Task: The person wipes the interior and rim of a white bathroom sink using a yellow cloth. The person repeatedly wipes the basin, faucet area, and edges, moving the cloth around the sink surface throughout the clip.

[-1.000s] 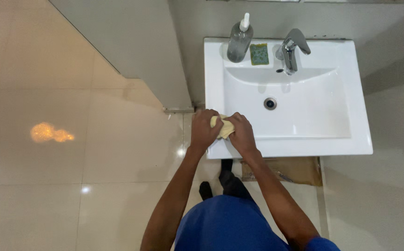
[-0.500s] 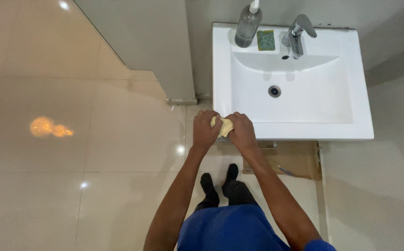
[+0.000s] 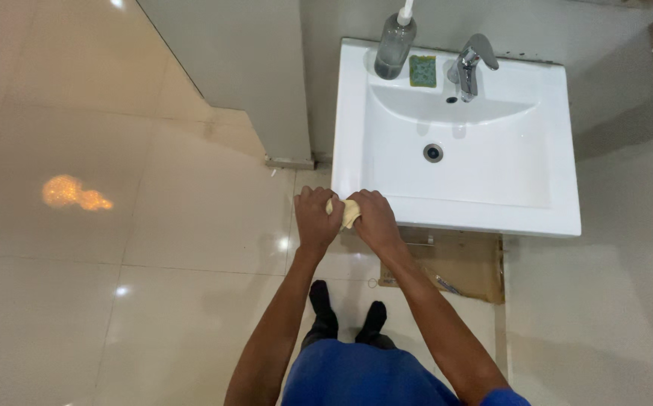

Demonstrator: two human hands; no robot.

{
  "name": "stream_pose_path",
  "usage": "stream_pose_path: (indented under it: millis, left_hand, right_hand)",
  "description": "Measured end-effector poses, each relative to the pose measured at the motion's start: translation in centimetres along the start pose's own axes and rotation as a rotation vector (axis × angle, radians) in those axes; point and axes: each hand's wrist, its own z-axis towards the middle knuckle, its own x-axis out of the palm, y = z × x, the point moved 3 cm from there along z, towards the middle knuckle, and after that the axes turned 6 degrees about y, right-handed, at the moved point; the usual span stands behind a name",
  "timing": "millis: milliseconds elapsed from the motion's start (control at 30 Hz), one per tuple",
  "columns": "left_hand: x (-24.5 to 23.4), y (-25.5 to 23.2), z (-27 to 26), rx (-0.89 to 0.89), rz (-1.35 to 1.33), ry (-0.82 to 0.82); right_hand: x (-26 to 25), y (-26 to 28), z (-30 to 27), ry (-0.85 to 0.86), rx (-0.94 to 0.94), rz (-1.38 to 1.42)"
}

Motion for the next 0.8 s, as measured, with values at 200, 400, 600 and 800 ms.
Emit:
stream_pose_path:
  millis: [200, 400, 600, 800]
  left_hand:
    - [0.4, -1.8, -1.8, 0.019, 0.070, -0.080]
    - [0.8, -3.9, -3.4, -0.066, 0.024, -0.062]
    - [0.8, -6.6, -4.8, -0.041, -0.342, -0.123]
    - [2.0, -8.0, -5.3, -0.199, -0.658, -0.141]
  right_hand:
    - [-1.7, 0.1, -1.7, 0.092, -0.031, 0.043]
    - [-3.6, -0.1, -3.6, 0.203, 0.006, 0.060]
    - [-4.6, -2.9, -5.6, 0.154, 0.047, 0.403]
    - [-4.7, -7.1, -6.2, 0.091, 0.223, 0.514]
